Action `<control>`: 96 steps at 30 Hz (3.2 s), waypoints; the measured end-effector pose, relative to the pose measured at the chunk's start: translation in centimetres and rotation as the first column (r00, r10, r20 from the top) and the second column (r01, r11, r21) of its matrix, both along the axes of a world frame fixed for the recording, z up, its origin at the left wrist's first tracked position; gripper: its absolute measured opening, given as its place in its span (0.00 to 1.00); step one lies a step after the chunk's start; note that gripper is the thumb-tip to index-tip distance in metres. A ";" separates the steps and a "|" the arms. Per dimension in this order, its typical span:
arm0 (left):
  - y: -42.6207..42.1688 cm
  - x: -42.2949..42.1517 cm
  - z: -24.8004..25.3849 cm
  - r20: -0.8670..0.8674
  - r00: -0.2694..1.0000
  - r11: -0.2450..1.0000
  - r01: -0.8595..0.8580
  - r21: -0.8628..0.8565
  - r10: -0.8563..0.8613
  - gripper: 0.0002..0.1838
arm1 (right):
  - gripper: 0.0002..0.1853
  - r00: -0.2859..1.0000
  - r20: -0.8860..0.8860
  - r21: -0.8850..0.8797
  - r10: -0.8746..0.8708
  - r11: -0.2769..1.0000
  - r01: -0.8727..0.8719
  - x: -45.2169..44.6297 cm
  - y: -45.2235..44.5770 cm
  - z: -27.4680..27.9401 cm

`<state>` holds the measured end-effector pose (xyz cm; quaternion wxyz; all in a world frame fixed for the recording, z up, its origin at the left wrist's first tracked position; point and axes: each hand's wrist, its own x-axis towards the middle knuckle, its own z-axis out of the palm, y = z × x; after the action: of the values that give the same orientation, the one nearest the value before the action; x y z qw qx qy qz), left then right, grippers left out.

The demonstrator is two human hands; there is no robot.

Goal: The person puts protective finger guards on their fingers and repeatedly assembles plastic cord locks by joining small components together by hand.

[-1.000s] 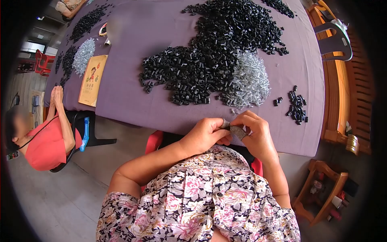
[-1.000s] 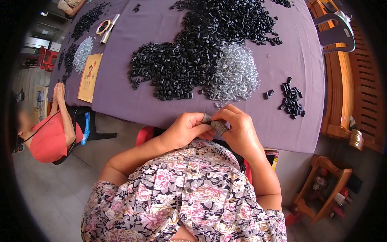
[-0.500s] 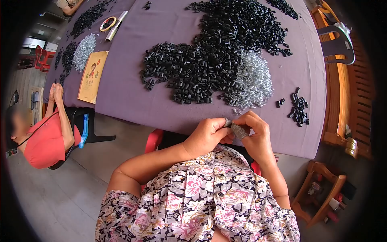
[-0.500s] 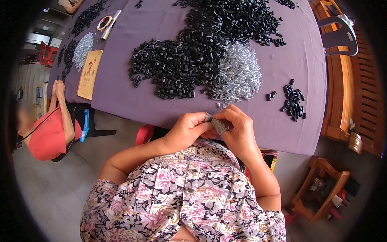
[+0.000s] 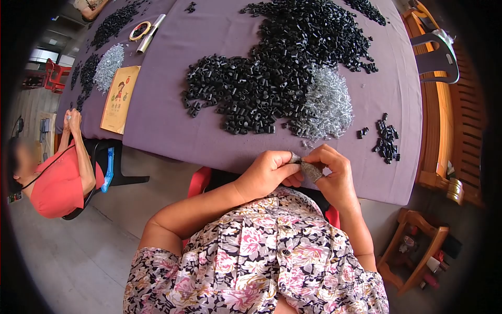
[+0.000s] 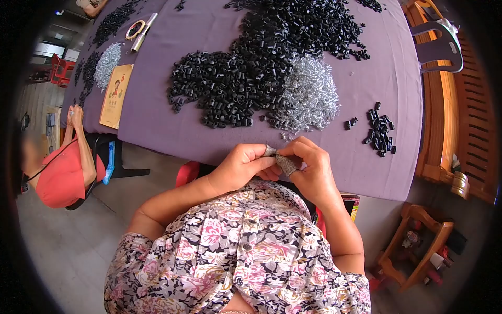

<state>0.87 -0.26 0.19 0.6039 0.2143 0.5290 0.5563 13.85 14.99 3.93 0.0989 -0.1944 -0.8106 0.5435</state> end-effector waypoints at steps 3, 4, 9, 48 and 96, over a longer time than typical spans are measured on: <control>0.0 0.1 0.2 -0.039 0.999 1.000 0.018 -0.009 -0.018 0.10 | 0.08 1.000 0.018 -0.069 -0.011 0.998 0.012 0.3 0.1 -0.4; 0.0 0.1 0.1 -0.042 0.999 1.000 0.026 -0.008 -0.027 0.10 | 0.10 1.000 0.021 -0.071 -0.011 0.997 0.012 0.3 0.0 -0.5; 0.0 0.0 -0.3 -0.004 1.000 1.000 0.020 0.005 -0.020 0.10 | 0.15 1.000 -0.002 0.004 0.009 1.000 -0.009 0.5 -0.3 -0.6; 0.0 -1.0 -0.4 0.262 0.959 0.994 -0.097 -0.043 0.105 0.15 | 0.34 0.983 -0.068 0.502 0.173 0.857 -0.116 -1.5 -1.3 -1.7; 1.4 -8.7 -0.5 -0.977 -0.206 0.989 -0.146 -0.024 -0.054 0.48 | 0.16 0.962 -0.152 0.777 -0.226 0.575 0.258 3.0 13.2 -4.5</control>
<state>-7.81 1.14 -0.27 -0.0384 0.5077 0.8436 0.1706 16.82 28.14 -0.59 0.2618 -0.2298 -0.9303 0.1151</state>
